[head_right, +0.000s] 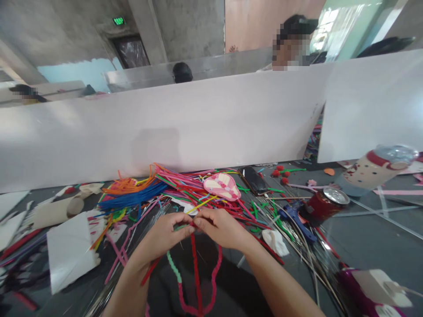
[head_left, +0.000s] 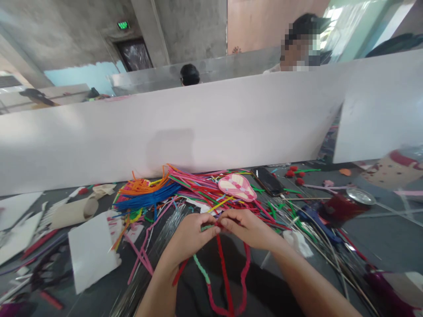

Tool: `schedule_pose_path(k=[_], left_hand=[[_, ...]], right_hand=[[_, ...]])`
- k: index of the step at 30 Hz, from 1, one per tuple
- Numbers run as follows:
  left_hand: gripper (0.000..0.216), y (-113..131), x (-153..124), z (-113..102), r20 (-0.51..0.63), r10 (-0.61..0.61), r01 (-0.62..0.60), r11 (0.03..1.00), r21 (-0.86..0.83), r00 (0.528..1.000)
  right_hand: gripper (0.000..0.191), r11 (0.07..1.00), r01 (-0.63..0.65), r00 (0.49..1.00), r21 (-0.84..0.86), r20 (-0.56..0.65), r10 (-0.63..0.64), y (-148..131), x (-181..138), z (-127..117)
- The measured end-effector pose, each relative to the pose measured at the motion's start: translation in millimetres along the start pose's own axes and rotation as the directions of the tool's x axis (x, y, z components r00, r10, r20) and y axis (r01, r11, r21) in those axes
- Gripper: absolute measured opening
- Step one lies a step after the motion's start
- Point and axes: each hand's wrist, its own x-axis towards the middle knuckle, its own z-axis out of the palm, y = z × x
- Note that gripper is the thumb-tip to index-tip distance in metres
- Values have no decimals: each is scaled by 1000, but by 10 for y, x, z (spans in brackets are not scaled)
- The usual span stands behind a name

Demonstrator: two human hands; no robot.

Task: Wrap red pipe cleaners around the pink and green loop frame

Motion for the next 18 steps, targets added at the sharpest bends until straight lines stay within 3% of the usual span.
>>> schedule_pose_path(k=[4,7,13,18], left_hand=[[20,-43,-14,-20,-5,-32,31,996,-81,999],[21,-53,-19,-54,16,-29,31,995,-99,999],[26,-43,-16,-97,66,12,-5,994,-107,998],[26,-5,-23,-84,64,-3,6,999,-36,998]], right_hand=[[39,999,-23,999,48,-23,24,15,-8,-110],[41,997,-33,999,65,30,31,8,-20,-189],[32,981,-89,986,174,157,62,-6,-41,-221],[22,968,-125,989,217,110,103,26,-42,-132]])
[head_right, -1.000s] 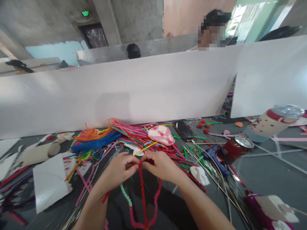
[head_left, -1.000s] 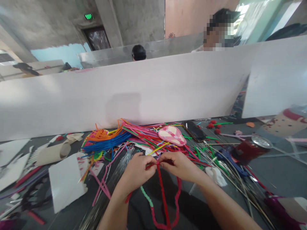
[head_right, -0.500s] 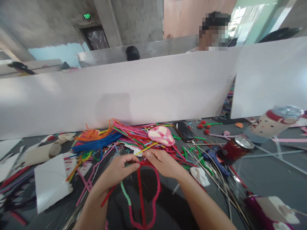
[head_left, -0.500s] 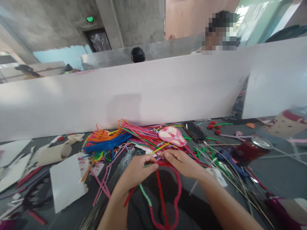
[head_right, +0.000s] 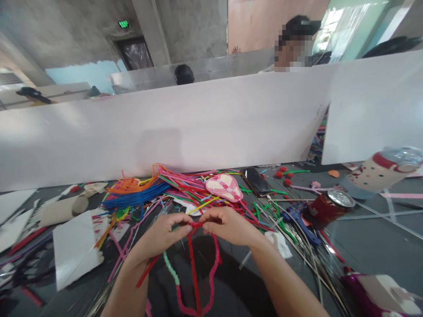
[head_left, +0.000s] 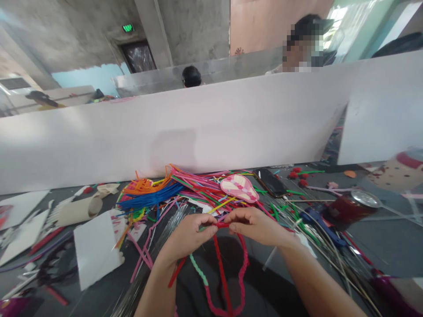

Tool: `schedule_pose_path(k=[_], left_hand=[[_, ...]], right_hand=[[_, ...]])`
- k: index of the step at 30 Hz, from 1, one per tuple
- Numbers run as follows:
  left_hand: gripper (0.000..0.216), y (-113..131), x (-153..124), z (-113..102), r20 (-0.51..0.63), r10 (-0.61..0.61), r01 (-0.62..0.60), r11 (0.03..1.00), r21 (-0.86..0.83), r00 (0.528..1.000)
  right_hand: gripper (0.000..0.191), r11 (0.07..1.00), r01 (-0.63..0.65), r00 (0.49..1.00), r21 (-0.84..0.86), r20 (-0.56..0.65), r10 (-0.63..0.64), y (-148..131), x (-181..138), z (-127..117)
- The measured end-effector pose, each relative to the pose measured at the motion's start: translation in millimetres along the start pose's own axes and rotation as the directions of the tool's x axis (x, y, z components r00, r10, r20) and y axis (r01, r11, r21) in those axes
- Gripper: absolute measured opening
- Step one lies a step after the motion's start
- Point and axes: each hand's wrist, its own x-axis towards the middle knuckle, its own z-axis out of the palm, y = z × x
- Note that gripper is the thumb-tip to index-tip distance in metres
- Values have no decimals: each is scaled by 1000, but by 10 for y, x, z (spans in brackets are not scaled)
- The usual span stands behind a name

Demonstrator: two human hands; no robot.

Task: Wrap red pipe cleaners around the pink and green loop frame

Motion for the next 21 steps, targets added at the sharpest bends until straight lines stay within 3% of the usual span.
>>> schedule_pose_path(k=[5,9,15,21], left_hand=[[22,26,4,23,-32,8,-8,1000,-24,999],[19,21,-2,20,-70,0,-1,1000,-17,998],[18,54,-37,-4,-92,24,-22,999,31,995],[18,106,-72,-17,-94,43,-38,998,58,995]], right_hand=[[27,999,31,999,12,20,-32,17,23,-3],[37,993,42,989,107,134,-57,94,42,-90],[38,965,0,958,263,276,-75,216,68,-119],[37,959,-20,964,284,259,-57,221,78,-100]])
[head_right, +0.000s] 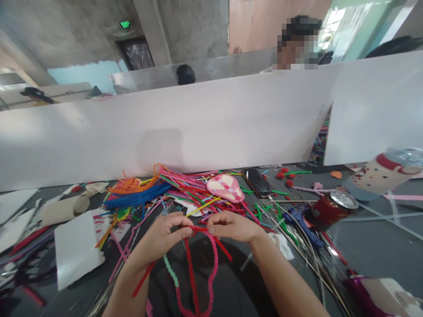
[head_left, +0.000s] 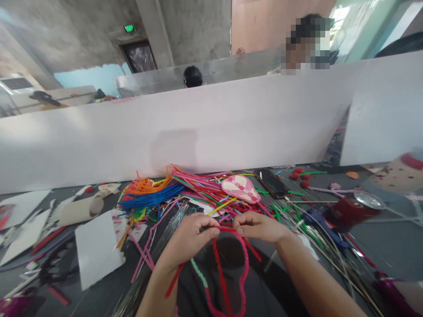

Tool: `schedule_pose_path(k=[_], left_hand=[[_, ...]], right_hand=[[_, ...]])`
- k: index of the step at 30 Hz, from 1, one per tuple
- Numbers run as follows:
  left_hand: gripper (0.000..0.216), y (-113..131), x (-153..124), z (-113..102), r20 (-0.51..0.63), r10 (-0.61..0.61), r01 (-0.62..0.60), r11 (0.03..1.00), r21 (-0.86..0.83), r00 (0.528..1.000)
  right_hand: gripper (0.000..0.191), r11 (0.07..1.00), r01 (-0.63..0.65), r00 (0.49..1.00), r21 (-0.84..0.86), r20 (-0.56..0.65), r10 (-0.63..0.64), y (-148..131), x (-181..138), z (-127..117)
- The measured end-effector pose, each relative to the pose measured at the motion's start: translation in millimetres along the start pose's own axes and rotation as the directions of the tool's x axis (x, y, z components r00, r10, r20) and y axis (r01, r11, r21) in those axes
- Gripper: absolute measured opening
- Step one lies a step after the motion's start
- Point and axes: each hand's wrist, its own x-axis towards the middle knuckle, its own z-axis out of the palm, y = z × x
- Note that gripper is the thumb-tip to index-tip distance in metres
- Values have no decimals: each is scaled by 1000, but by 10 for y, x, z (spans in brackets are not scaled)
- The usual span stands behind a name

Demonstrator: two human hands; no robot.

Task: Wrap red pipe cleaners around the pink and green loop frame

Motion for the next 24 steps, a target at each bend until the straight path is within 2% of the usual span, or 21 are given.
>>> schedule_pose_path(k=[6,14,20,24], left_hand=[[18,2,1,10,6,20,-20,1000,4,1000],[19,-22,10,34,17,36,-36,999,-26,999],[20,-29,10,8,77,-1,6,998,-63,997],[27,-46,11,34,83,29,-21,995,-103,996]], right_hand=[[37,999,20,1000,-45,-7,-21,17,-7,-22],[41,995,30,998,-91,54,-25,5,-17,-47],[39,994,37,999,-100,23,-35,-13,-16,-35],[40,992,41,999,-122,7,-41,-32,-23,-7]])
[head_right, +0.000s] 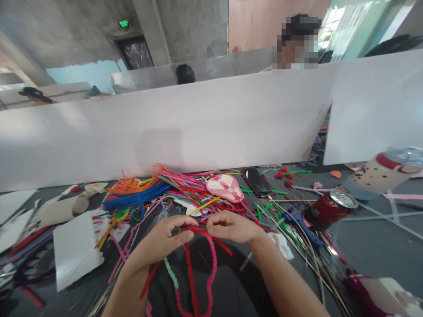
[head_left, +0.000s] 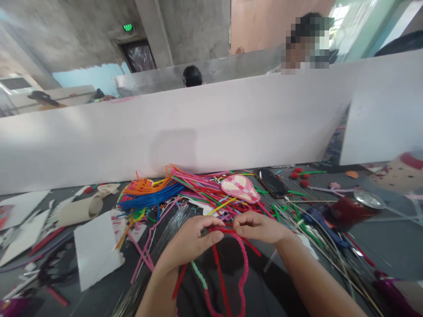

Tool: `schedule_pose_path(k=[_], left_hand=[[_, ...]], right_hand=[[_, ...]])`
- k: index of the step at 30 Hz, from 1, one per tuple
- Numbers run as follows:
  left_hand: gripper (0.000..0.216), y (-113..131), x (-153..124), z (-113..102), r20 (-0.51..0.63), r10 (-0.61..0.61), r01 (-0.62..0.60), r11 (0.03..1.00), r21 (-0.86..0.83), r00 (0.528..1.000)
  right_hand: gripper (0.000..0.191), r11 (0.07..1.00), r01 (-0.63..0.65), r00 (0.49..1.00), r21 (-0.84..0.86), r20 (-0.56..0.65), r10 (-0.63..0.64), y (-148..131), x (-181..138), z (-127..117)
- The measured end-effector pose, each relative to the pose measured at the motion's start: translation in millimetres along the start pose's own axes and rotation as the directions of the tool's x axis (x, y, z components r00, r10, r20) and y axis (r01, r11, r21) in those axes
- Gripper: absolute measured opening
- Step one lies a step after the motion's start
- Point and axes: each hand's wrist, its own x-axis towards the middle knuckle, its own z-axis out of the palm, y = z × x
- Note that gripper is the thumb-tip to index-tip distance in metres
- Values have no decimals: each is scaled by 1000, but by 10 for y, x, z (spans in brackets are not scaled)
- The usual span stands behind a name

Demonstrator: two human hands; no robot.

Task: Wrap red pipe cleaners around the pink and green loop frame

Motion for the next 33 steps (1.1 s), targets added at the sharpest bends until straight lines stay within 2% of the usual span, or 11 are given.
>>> schedule_pose_path(k=[5,9,17,19,22,24,25,28,30,31,33], left_hand=[[24,32,10,28,-67,38,-37,999,23,997],[20,84,-24,32,-109,50,-43,997,63,993],[23,140,-32,-8,-173,109,-92,990,106,979],[30,195,-42,-86,-263,186,-138,972,188,947],[27,341,-120,-198,-475,313,-138,920,368,823],[16,454,-194,-212,-565,373,-110,889,444,736],[14,506,-227,-193,-562,397,-129,881,455,726],[16,608,-281,-53,-438,418,-266,891,368,796],[20,632,-277,65,-390,397,-313,913,262,831],[20,636,-269,118,-384,378,-319,924,209,842],[19,633,-254,203,-401,314,-298,949,103,860]], right_hand=[[43,999,29,999,19,-42,-28,-37,19,60],[46,991,15,995,130,-104,-2,-105,52,177],[31,940,68,959,336,-281,31,-182,62,350],[31,912,116,943,394,-332,24,-238,44,358],[32,883,201,906,424,-423,-3,-331,-2,358],[35,893,260,865,367,-500,-45,-376,-43,370],[36,904,282,841,321,-536,-72,-397,-66,385],[34,936,327,771,129,-609,-186,-483,-148,465],[28,931,348,697,-113,-633,-337,-570,-206,531],[23,893,352,646,-279,-618,-448,-615,-232,560],[14,717,331,544,-613,-497,-676,-687,-269,600]])
